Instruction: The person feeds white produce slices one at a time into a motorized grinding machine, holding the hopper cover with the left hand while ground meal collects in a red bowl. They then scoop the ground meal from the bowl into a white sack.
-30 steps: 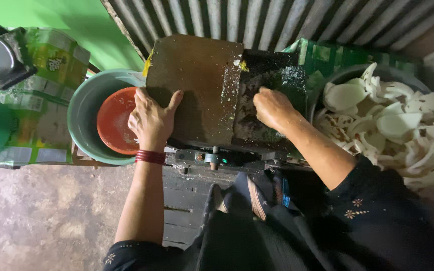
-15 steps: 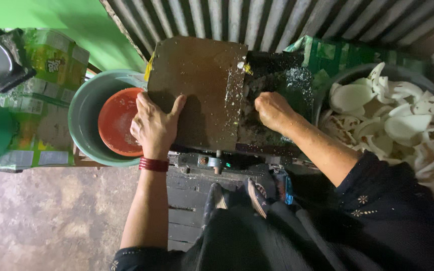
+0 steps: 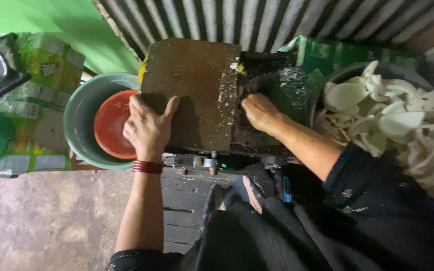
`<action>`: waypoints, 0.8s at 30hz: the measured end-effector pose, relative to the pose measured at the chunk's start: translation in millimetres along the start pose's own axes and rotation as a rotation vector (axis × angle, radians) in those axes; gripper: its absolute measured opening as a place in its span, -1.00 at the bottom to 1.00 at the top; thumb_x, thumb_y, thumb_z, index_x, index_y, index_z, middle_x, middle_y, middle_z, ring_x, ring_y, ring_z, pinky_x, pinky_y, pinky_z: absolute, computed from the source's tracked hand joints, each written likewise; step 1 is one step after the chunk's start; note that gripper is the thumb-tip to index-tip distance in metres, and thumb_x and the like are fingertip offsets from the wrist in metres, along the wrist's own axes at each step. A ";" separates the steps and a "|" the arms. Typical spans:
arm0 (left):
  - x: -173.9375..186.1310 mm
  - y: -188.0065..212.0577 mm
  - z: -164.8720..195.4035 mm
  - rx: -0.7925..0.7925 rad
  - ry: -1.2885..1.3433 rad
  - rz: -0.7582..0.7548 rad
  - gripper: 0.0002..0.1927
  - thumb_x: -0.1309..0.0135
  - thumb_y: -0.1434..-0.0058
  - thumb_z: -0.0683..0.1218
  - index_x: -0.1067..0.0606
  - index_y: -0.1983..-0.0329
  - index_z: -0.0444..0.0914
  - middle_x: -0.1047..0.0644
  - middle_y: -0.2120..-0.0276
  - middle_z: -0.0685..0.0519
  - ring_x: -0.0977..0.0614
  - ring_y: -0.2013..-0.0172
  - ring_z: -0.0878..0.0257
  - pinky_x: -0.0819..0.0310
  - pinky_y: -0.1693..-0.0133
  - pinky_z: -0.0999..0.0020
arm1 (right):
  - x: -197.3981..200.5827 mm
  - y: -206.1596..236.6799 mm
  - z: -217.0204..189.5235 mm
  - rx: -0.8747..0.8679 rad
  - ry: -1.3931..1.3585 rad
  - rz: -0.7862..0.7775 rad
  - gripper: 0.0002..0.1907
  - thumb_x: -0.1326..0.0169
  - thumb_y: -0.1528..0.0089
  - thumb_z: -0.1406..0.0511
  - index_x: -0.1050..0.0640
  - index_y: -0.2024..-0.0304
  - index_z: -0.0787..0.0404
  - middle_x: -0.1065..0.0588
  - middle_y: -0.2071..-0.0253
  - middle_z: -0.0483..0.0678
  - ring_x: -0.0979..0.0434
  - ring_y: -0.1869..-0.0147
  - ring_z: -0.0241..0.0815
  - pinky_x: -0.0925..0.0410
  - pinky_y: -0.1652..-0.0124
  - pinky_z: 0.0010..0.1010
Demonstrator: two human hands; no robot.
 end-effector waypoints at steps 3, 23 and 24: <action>3.7 3.9 3.9 -0.194 -0.074 0.268 -0.01 -0.22 -0.17 0.52 -0.31 -0.11 -0.46 -0.54 0.06 -0.38 -0.65 0.26 -0.29 -0.52 0.27 -0.08 | 10.8 5.9 -8.5 0.074 -0.028 0.118 -0.83 -0.01 -0.18 0.45 -0.54 0.50 0.40 -0.51 0.43 0.30 -0.58 0.30 0.25 -0.41 0.29 0.04; 5.2 -0.8 3.8 -0.051 0.045 0.021 -0.13 -0.19 -0.15 0.52 -0.35 -0.01 -0.33 -0.57 0.11 -0.27 -0.63 0.21 -0.29 -0.48 0.21 -0.14 | 138.2 153.0 147.6 -0.590 -0.257 0.619 -0.67 -0.07 -0.25 0.48 -0.65 -0.06 0.31 -0.60 0.06 0.26 -0.65 0.04 0.09 -0.47 0.07 -0.13; 4.9 -1.4 3.4 -0.042 0.039 0.014 -0.12 -0.19 -0.14 0.53 -0.35 -0.01 -0.33 -0.57 0.12 -0.27 -0.63 0.21 -0.30 -0.49 0.22 -0.13 | 149.7 160.7 139.2 -0.551 -0.627 0.689 -0.66 -0.03 -0.23 0.49 -0.63 -0.04 0.33 -0.59 -0.01 0.23 -0.65 0.05 0.01 -0.46 0.17 -0.19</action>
Point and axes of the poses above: each hand's wrist, its own y-axis away from the middle knuckle, its own x-axis out of the back of the hand, z = x × y, the point moved 2 cm from there along -y, towards the middle knuckle
